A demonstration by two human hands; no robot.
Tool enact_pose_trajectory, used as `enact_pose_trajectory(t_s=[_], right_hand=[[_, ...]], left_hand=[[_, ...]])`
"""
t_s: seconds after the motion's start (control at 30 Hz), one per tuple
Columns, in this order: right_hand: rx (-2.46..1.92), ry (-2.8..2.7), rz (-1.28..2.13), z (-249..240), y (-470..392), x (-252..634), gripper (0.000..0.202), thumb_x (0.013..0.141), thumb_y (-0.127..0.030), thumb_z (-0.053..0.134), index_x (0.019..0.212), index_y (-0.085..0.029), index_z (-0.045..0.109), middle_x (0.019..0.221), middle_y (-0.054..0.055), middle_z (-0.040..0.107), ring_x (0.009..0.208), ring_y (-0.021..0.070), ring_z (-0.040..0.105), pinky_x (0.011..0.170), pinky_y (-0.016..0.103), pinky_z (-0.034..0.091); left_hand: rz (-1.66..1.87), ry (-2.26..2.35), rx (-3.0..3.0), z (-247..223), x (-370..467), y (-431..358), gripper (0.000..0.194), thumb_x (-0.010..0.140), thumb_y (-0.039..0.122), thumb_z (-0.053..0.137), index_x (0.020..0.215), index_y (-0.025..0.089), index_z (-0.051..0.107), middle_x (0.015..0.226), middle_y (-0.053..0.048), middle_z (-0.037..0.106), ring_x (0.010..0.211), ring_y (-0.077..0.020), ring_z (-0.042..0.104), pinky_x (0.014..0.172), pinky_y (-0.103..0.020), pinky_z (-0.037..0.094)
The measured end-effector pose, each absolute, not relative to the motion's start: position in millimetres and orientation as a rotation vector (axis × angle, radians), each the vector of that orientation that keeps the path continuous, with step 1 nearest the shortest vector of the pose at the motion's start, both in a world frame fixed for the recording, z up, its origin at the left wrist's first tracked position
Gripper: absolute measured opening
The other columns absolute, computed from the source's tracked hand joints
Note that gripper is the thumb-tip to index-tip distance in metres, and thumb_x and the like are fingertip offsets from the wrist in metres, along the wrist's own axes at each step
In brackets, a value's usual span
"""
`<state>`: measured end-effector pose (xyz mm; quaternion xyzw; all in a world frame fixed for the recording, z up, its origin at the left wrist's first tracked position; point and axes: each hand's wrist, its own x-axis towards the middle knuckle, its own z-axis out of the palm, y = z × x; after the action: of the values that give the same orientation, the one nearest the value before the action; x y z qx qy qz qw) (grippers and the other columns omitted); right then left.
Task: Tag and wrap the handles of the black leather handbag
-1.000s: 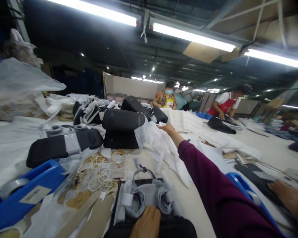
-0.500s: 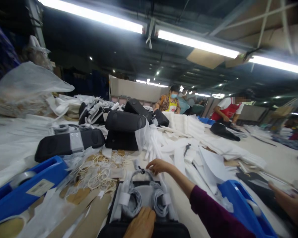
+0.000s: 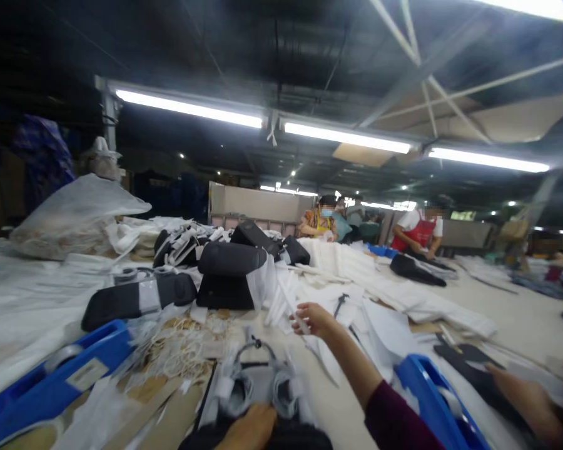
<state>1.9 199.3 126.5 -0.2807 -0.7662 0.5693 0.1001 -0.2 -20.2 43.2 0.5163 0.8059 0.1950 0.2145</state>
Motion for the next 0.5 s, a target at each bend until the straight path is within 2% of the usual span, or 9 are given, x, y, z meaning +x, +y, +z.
enact_pose_trajectory(t_s=[0.07,0.13,0.2,0.27,0.37,0.5], right_hand=[[-0.885,-2.187,1.694,118,211,49,0.031,0.074,-0.010,0.056,0.105,-0.016,0.056,0.076,0.003,0.064,0.058,0.0144,0.062,0.064,0.032,0.055],[-0.941,-2.168,1.624,102,224,102,0.036,0.070,-0.007,0.059,0.104,-0.018,0.064,0.079,0.002,0.065,0.065,0.0141,0.061,0.075,0.031,0.052],[-0.884,-2.357,1.151,85,233,157,0.038,0.068,-0.007,0.059,0.101,-0.021,0.070,0.085,0.003,0.067,0.078,0.0184,0.062,0.084,0.034,0.048],[-0.836,-2.449,0.860,73,235,208,0.037,0.071,-0.011,0.056,0.101,-0.025,0.073,0.093,0.004,0.068,0.089,0.0217,0.062,0.090,0.035,0.044],[-0.847,-2.506,0.731,66,225,263,0.037,0.076,-0.015,0.050,0.103,-0.027,0.073,0.098,0.003,0.068,0.091,0.0218,0.063,0.088,0.034,0.044],[-0.889,-2.549,0.622,65,213,291,0.037,0.076,-0.016,0.049,0.102,-0.027,0.072,0.099,0.004,0.067,0.087,0.0217,0.063,0.081,0.033,0.046]], left_hand=[[0.496,2.210,1.373,47,11,-36,0.049,0.065,0.025,0.069,0.112,0.020,0.058,0.120,-0.010,0.058,0.112,-0.0284,0.054,0.097,-0.038,0.043],[0.490,2.157,1.398,56,16,-44,0.045,0.069,0.024,0.066,0.113,0.020,0.056,0.120,-0.010,0.058,0.114,-0.0272,0.052,0.099,-0.037,0.040],[0.477,2.129,1.408,63,17,-41,0.043,0.070,0.023,0.065,0.112,0.019,0.056,0.118,-0.010,0.058,0.113,-0.0281,0.051,0.099,-0.038,0.039],[0.470,2.107,1.417,66,16,-36,0.041,0.072,0.023,0.064,0.112,0.019,0.055,0.117,-0.010,0.059,0.112,-0.0289,0.051,0.099,-0.039,0.039],[0.481,2.079,1.431,68,16,-32,0.041,0.072,0.022,0.064,0.112,0.019,0.054,0.120,-0.010,0.059,0.113,-0.0286,0.051,0.099,-0.038,0.038],[0.508,2.045,1.461,71,19,-32,0.035,0.072,0.022,0.062,0.106,0.018,0.055,0.114,-0.009,0.060,0.109,-0.0281,0.053,0.095,-0.036,0.040]])
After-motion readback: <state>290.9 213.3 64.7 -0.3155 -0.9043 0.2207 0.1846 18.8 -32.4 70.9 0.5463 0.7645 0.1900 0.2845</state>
